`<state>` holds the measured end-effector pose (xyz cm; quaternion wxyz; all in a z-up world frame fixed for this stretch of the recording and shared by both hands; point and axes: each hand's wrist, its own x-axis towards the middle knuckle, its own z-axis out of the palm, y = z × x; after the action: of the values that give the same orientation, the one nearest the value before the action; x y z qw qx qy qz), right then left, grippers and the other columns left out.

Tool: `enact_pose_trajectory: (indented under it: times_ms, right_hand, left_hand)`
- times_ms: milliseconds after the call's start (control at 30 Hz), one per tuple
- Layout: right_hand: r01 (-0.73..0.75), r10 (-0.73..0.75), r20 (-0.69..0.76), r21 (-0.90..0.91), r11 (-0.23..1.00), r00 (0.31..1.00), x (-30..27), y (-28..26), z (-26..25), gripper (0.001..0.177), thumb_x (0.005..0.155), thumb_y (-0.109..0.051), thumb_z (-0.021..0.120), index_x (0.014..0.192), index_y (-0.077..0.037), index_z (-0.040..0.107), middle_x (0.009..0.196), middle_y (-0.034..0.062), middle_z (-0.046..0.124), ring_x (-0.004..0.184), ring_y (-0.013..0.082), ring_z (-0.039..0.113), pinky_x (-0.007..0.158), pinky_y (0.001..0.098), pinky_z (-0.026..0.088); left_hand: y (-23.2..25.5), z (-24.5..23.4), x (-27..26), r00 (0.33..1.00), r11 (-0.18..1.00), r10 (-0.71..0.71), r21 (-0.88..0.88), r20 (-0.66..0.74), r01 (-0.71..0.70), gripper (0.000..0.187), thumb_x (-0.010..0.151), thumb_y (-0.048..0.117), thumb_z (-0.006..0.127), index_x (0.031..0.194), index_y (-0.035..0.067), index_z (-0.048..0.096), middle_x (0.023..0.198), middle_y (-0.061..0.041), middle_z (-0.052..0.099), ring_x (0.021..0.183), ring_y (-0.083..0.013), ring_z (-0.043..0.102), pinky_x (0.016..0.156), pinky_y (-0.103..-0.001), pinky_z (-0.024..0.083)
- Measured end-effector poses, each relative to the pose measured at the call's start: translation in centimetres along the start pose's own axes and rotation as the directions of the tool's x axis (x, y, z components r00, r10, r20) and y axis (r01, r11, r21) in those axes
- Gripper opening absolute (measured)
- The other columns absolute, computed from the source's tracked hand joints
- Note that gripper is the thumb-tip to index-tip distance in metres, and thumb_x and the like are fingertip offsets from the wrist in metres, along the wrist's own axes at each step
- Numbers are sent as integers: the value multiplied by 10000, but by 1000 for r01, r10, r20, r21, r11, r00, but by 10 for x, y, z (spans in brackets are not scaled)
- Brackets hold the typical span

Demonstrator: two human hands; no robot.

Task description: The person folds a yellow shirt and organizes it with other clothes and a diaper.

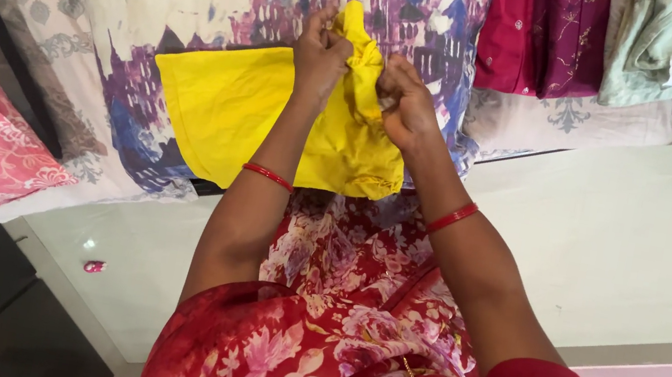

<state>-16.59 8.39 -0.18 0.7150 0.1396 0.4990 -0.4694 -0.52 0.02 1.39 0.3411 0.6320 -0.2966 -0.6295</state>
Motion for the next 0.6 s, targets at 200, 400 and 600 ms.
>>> enact_pose_trajectory:
  times_ms: [200, 400, 600]
  right_hand:
    - [113, -93, -107, 195, 974, 990, 20, 5, 5, 418, 887, 57, 651, 1272, -30, 515, 1061, 123, 667, 941, 252, 677, 858, 396, 600]
    - [357, -305, -257, 187, 915, 917, 38, 8, -31, 354, 873, 137, 705, 1173, -8, 584, 1057, 137, 668, 923, 239, 681, 846, 341, 601]
    - [624, -693, -277, -303, 720, 666, 6, -40, -16, 310, 840, 34, 795, 1105, -45, 655, 952, 24, 664, 709, 110, 583, 581, 270, 468]
  left_hand:
    - [-43, -4, 25, 999, 999, 20, -43, 50, -18, 410, 832, -71, 646, 1227, 36, 628, 836, 3, 621, 692, -85, 589, 589, -244, 499]
    - [-10, -15, 18, 914, 887, 404, 232, 33, -400, 194, 923, -21, 719, 1098, 46, 670, 1056, -48, 704, 960, -162, 694, 878, -305, 578]
    - [22, -105, 7, 844, 186, 464, 902, 270, -391, 589, 971, 366, 777, 1443, 92, 556, 1490, -155, 475, 1459, -388, 328, 1190, -602, 192]
